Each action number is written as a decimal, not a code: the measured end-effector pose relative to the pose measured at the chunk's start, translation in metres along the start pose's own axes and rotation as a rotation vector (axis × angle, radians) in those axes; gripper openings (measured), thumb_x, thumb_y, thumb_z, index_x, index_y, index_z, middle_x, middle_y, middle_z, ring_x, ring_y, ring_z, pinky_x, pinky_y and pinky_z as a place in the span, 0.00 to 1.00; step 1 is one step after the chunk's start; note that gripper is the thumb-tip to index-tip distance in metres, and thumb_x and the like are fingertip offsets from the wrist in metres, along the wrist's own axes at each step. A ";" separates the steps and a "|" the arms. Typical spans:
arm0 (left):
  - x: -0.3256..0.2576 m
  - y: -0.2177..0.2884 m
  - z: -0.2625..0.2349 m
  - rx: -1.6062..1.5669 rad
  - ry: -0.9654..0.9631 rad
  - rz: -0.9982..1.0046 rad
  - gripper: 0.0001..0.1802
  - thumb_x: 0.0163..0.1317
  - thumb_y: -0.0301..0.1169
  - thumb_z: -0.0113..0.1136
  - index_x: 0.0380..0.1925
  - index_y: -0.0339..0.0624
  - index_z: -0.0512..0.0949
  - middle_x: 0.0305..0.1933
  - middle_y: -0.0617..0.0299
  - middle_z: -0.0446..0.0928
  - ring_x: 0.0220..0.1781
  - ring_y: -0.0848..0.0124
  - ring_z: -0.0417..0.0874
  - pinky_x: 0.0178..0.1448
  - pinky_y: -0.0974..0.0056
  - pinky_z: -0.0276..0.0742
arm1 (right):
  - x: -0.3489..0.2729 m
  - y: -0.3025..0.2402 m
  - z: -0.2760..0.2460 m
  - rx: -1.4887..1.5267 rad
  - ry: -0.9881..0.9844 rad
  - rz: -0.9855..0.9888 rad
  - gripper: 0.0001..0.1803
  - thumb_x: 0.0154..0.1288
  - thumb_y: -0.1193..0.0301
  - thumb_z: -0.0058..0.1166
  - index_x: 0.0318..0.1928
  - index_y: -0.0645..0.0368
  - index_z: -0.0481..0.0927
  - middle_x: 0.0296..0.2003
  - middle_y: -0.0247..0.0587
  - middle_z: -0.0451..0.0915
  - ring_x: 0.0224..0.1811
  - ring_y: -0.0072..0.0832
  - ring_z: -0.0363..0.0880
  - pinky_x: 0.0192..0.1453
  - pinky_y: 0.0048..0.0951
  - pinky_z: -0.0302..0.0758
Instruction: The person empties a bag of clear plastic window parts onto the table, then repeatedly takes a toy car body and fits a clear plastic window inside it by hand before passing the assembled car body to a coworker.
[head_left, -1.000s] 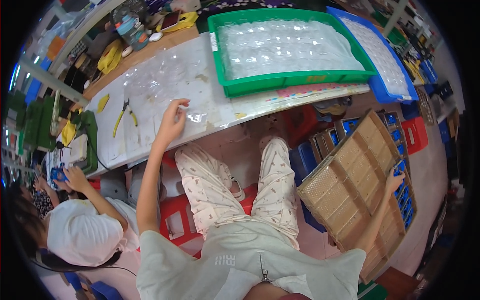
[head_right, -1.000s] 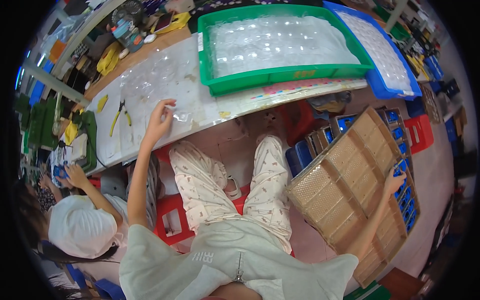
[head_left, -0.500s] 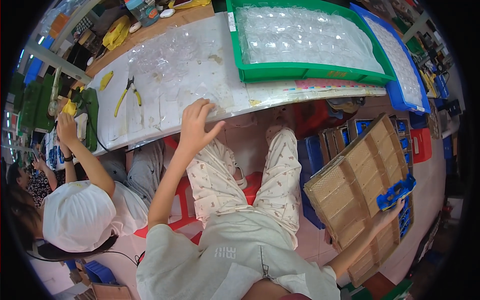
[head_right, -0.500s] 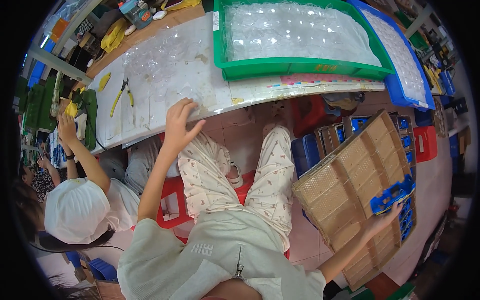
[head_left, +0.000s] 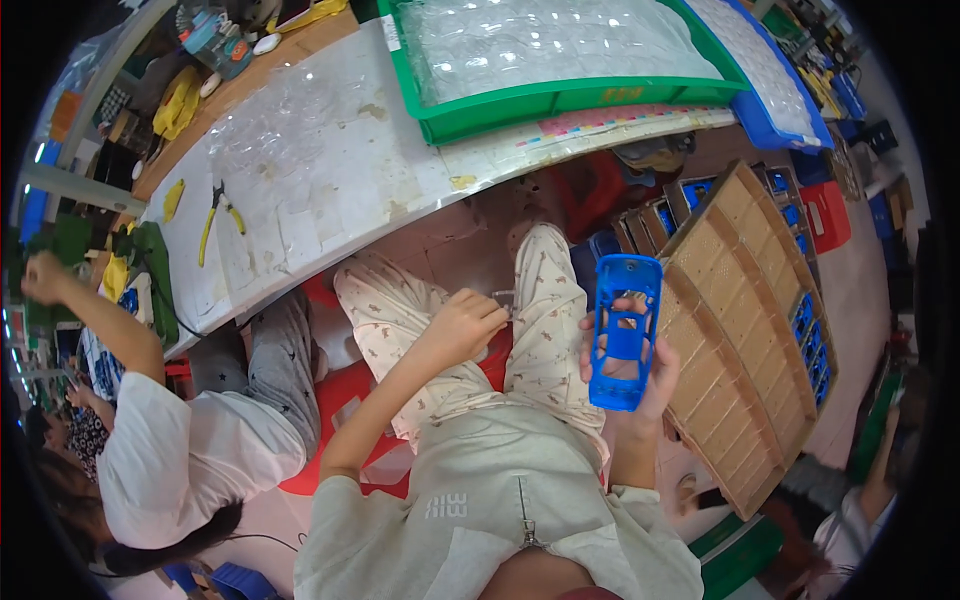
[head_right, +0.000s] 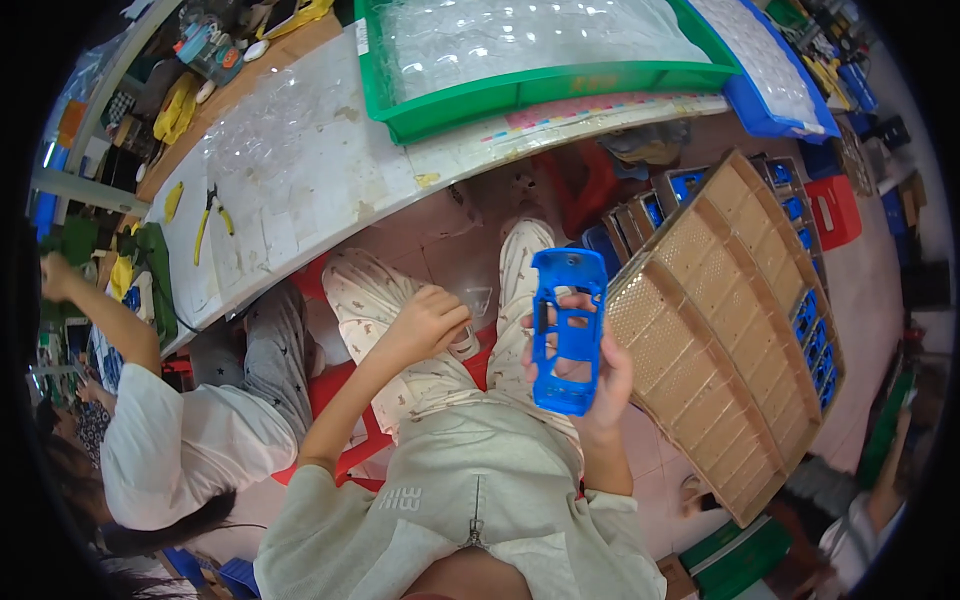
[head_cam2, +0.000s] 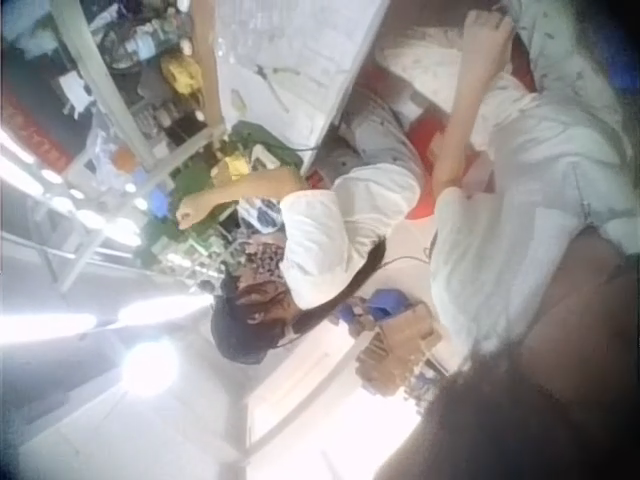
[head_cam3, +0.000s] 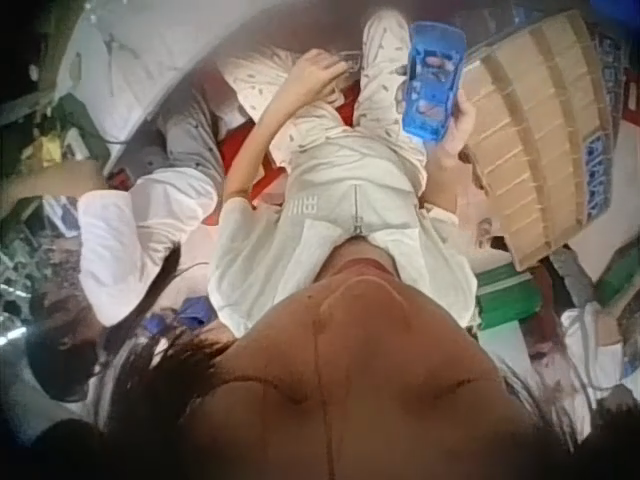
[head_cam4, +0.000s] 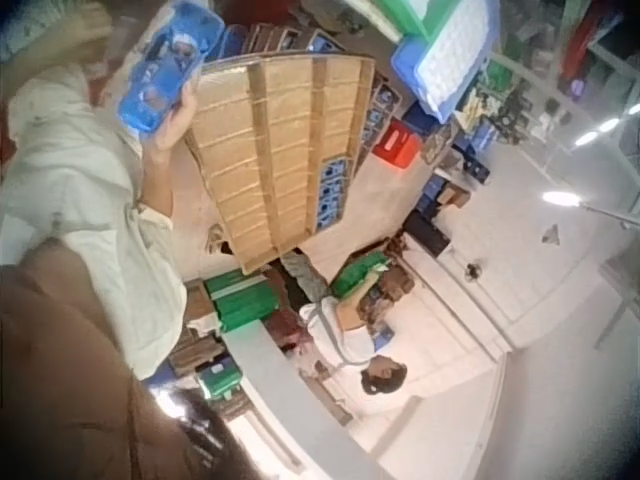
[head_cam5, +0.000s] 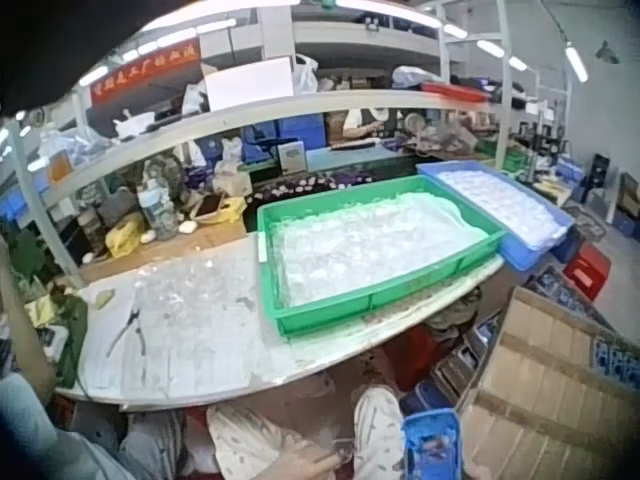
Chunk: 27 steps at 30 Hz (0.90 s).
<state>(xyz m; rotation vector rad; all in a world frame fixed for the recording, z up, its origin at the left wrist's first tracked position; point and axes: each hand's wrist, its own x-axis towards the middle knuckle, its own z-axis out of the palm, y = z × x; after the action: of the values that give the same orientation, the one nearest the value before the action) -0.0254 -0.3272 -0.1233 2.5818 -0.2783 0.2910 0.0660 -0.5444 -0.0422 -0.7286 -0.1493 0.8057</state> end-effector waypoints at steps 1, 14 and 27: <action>0.003 0.008 -0.005 0.026 0.154 0.010 0.08 0.46 0.25 0.60 0.28 0.40 0.74 0.28 0.59 0.74 0.37 0.61 0.77 0.44 0.60 0.69 | 0.001 0.004 0.003 0.051 -0.052 0.004 0.28 0.62 0.50 0.33 0.54 0.58 0.60 0.45 0.61 0.70 0.33 0.38 0.76 0.34 0.32 0.77; 0.013 0.106 -0.049 0.213 0.455 0.488 0.07 0.48 0.26 0.60 0.29 0.46 0.75 0.36 0.63 0.78 0.43 0.67 0.80 0.40 0.70 0.74 | 0.005 0.020 0.027 0.018 0.105 0.010 0.27 0.64 0.49 0.30 0.52 0.57 0.62 0.43 0.60 0.70 0.29 0.37 0.75 0.32 0.30 0.75; 0.020 0.100 -0.043 0.125 0.518 0.351 0.13 0.43 0.26 0.60 0.34 0.43 0.78 0.39 0.61 0.78 0.41 0.66 0.78 0.32 0.68 0.71 | 0.005 0.029 0.032 -0.138 0.070 -0.049 0.27 0.64 0.53 0.30 0.56 0.58 0.58 0.45 0.61 0.72 0.42 0.38 0.77 0.46 0.33 0.76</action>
<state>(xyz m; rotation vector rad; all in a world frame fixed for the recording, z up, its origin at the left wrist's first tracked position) -0.0377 -0.3918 -0.0348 2.4545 -0.5299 1.1096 0.0390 -0.5101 -0.0377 -0.8786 -0.1603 0.7279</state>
